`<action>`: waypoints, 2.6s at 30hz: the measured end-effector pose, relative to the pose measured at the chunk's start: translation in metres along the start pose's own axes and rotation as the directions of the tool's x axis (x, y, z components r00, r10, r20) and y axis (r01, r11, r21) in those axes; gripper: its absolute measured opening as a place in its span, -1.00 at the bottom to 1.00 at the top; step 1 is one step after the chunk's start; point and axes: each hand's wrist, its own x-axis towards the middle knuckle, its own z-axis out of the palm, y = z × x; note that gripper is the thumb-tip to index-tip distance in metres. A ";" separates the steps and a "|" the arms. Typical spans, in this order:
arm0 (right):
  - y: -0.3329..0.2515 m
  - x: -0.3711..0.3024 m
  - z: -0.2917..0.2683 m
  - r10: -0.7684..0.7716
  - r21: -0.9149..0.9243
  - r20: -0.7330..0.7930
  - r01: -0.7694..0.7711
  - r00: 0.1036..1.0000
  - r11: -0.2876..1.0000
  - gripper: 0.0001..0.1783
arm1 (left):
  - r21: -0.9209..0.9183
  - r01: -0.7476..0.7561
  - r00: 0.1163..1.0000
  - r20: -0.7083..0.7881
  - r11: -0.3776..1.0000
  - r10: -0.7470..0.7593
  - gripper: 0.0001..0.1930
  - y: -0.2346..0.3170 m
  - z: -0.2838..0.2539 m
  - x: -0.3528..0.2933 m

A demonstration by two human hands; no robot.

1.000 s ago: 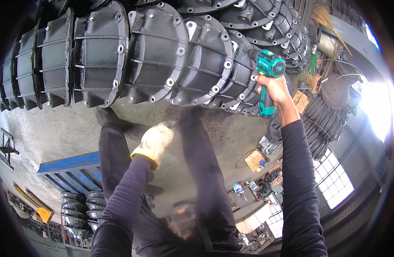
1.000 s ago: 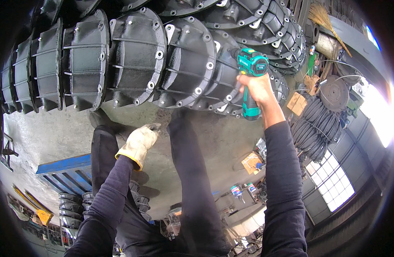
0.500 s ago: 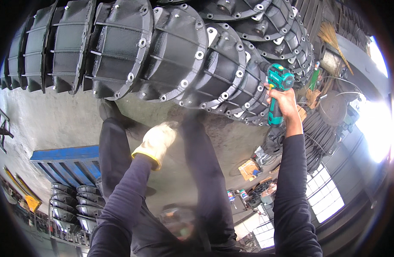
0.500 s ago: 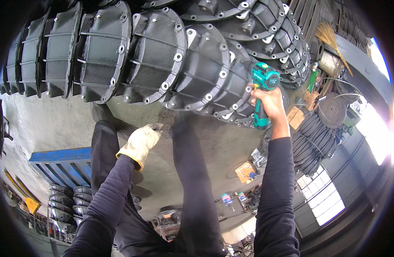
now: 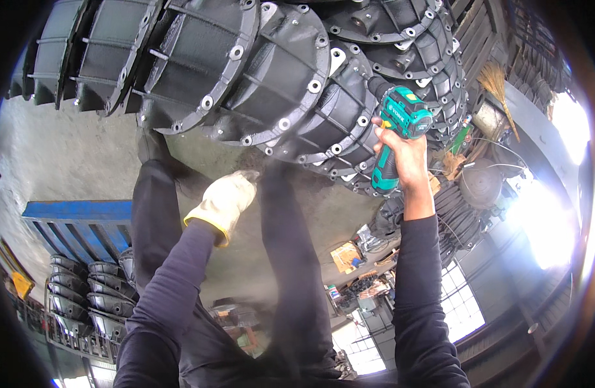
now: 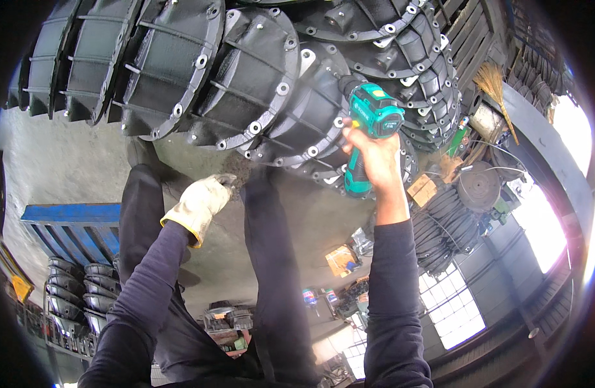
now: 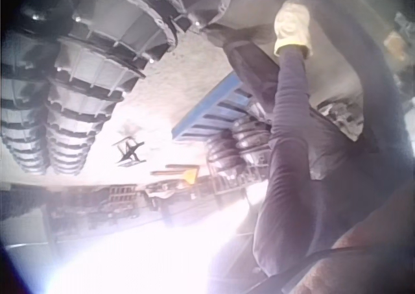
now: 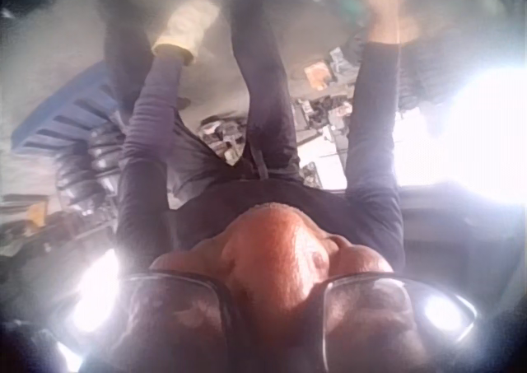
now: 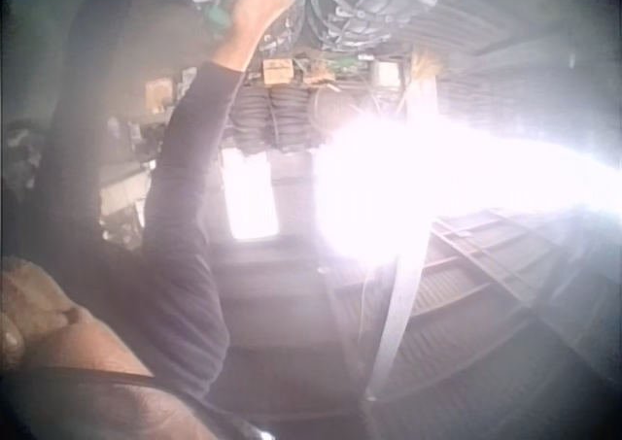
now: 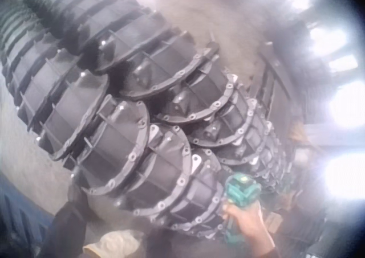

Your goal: The person uses a cordless impact driver to fasten bolts on stacked metal housing components in a workshop. They move between stacks, securing multiple fasteners on each unit while wearing gloves.

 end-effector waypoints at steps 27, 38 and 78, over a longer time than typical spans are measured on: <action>-0.050 0.021 0.007 0.129 -0.257 0.047 -0.112 0.991 0.960 -0.74 | -0.498 -0.198 0.978 -0.160 0.844 0.135 -0.60 -0.026 0.021 -0.001; -0.064 0.028 0.011 0.125 -0.421 0.097 -0.073 0.987 0.904 -0.77 | -0.056 -0.241 0.944 -0.247 0.969 0.220 -0.60 -0.033 0.041 0.008; -0.090 -0.066 -0.030 0.115 -0.329 0.060 -0.089 0.992 0.940 -0.47 | -0.135 -0.087 0.988 -0.142 0.987 0.068 -0.64 -0.019 0.017 -0.014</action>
